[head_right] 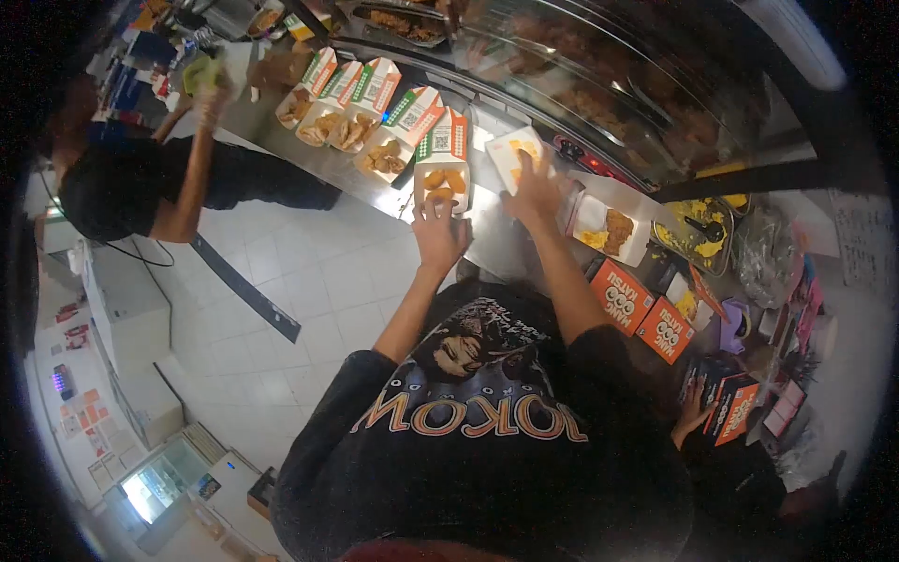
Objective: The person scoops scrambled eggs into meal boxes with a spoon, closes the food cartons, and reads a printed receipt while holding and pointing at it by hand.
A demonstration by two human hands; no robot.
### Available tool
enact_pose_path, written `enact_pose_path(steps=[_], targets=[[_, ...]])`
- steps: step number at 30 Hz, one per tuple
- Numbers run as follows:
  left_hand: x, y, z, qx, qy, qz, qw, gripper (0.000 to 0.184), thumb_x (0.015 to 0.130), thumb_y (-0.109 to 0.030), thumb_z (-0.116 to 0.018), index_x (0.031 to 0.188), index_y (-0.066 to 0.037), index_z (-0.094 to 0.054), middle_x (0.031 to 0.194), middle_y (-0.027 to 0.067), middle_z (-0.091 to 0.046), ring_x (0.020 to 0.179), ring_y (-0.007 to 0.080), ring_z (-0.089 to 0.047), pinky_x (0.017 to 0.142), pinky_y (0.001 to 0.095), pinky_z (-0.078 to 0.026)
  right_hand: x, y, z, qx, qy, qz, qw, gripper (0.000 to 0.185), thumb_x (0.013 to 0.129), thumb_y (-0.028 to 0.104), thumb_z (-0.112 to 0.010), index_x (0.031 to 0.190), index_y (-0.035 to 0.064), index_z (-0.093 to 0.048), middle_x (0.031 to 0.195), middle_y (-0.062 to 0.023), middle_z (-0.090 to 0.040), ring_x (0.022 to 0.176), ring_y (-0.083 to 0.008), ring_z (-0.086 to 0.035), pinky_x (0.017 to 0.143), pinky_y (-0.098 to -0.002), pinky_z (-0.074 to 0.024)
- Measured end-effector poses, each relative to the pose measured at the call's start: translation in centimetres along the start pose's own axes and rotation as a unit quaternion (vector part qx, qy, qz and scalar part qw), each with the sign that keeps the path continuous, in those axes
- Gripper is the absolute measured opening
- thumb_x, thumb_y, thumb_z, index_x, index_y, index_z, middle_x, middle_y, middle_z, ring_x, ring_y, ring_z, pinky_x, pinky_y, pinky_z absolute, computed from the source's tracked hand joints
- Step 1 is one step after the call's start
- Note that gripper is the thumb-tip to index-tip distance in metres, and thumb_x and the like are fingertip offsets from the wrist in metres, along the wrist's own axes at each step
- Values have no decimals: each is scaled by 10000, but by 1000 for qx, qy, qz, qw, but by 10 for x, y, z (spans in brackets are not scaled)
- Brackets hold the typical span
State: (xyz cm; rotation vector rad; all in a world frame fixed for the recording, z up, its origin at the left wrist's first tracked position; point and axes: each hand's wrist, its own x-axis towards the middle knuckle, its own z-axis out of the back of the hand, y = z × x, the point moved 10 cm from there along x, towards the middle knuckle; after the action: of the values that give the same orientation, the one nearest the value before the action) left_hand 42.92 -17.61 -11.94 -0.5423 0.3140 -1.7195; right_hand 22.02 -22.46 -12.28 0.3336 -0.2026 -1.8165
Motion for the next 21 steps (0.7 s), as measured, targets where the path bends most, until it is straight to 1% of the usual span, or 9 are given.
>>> enact_pose_path(steps=[3,4,7,8,11,12,16,19,21], targets=[[-1,19,-19,17,58,-6,998,349,775,-199,-715,1093,-80,-633,1324,180,-460,1247,413,-387,920,532,-363,-24,11,19,-80,-141,52,985,783,716,268,-779,1416,162,-444,1534,-123,-291,1244,-426,-442,1029,-564,-355],[-1,24,-18,13,58,-10,998,353,777,-198,-712,1101,-79,-634,1328,183,-459,1246,415,-389,924,530,-363,-30,34,25,21,-169,158,973,666,759,207,-744,1362,84,-489,1459,-137,-405,1223,-393,-455,1026,-538,-359],[-4,34,-14,-3,50,-10,999,389,776,-188,-711,1140,-76,-626,1345,198,-449,1258,422,-386,938,528,-359,-2,59,-34,51,-10,176,983,498,811,177,-670,1279,38,-570,1396,-145,-502,1213,-361,-467,1016,-528,-360],[-4,36,-12,-9,44,-8,999,405,775,-184,-712,1155,-76,-621,1352,204,-445,1264,425,-383,943,528,-358,4,71,-36,-15,-49,201,978,376,873,149,-572,1226,23,-612,1338,-134,-550,1195,-335,-474,1008,-538,-362],[-2,43,-12,-28,72,-15,997,458,775,-175,-712,1205,-68,-594,1367,220,-432,1276,433,-376,958,531,-352,22,84,-63,-209,-96,233,945,369,908,163,-510,1235,26,-613,1304,-103,-576,1219,-329,-467,1016,-565,-354],[-1,46,-8,-29,69,-14,997,462,774,-172,-716,1207,-76,-587,1358,206,-433,1268,427,-379,956,534,-359,23,84,-70,-240,-110,253,931,316,911,184,-514,1175,66,-643,1230,-69,-609,1256,-317,-447,1035,-631,-315],[1,56,-6,-42,62,-15,997,489,770,-167,-712,1227,-69,-568,1362,212,-426,1274,430,-373,972,541,-351,25,79,-69,-222,-79,250,939,185,914,189,-517,985,119,-673,1133,-58,-629,1272,-317,-429,1055,-722,-227],[7,56,-7,-36,60,-24,997,498,762,-163,-706,1228,-59,-563,1373,220,-422,1281,436,-368,988,545,-336,30,79,-72,-247,-57,241,937,176,901,186,-529,931,114,-686,1031,-65,-664,1239,-311,-449,1016,-689,-282],[6,53,1,-31,49,-42,997,496,755,-161,-707,1218,-62,-561,1375,211,-419,1278,437,-365,993,551,-329,30,78,-50,-168,-128,208,955,144,880,179,-563,901,110,-687,954,-78,-671,1153,-321,-497,977,-619,-337]])
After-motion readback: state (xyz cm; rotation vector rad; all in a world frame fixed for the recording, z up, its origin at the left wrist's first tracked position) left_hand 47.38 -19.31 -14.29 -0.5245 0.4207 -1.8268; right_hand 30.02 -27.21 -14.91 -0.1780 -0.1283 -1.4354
